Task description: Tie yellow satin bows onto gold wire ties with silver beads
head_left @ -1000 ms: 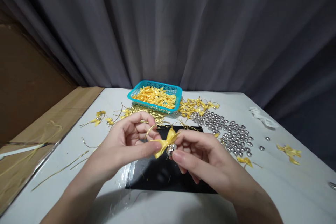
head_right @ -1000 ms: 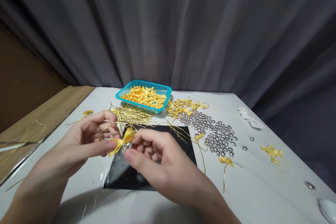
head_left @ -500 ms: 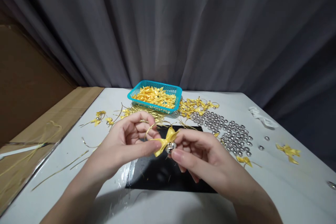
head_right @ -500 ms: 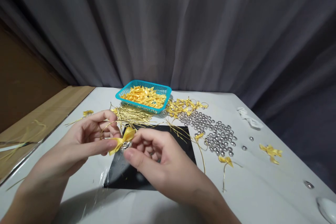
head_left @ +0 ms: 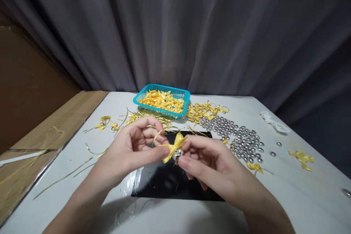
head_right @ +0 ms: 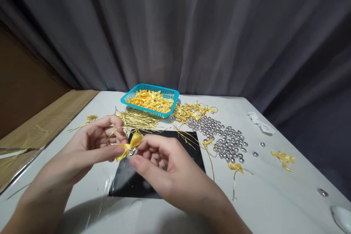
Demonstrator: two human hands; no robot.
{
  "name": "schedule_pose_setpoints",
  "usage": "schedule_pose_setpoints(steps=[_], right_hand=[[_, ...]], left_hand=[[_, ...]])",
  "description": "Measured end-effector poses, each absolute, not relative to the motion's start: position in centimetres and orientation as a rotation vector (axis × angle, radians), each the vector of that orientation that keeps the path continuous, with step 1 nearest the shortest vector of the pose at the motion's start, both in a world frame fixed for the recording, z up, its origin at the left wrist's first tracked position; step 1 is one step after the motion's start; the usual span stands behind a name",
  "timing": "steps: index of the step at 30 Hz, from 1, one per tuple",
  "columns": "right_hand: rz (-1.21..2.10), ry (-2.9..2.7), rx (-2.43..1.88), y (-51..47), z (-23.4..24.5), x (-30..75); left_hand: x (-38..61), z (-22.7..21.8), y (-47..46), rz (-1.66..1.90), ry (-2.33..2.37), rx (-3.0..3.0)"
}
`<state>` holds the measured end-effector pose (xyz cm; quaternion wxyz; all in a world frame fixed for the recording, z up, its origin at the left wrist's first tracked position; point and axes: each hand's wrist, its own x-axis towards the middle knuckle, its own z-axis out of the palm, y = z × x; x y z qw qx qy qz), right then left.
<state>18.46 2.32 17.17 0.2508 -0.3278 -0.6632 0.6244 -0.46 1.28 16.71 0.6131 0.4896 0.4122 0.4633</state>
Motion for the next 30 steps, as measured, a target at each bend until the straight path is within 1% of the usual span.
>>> schedule_pose_setpoints(steps=[6,13,19,26,30], right_hand=[[1.675,-1.755,-0.885,2.4,16.7,18.6],[1.703,-1.816,-0.909,2.3,17.5,18.5],[1.68,-1.739,-0.86,2.4,16.6,18.7],[1.635,-1.851,-0.839,2.4,16.6,18.7],[1.67,-1.837,-0.851,2.5,16.7,18.6]], left_hand=[[-0.6,16.7,1.4,1.057,0.941,1.139],[-0.4,16.8,1.5,1.049,0.917,1.114],[-0.6,16.6,1.6,1.059,0.89,1.099],[-0.6,16.5,1.5,1.051,0.886,1.098],[-0.5,16.5,1.6,1.048,0.874,1.091]])
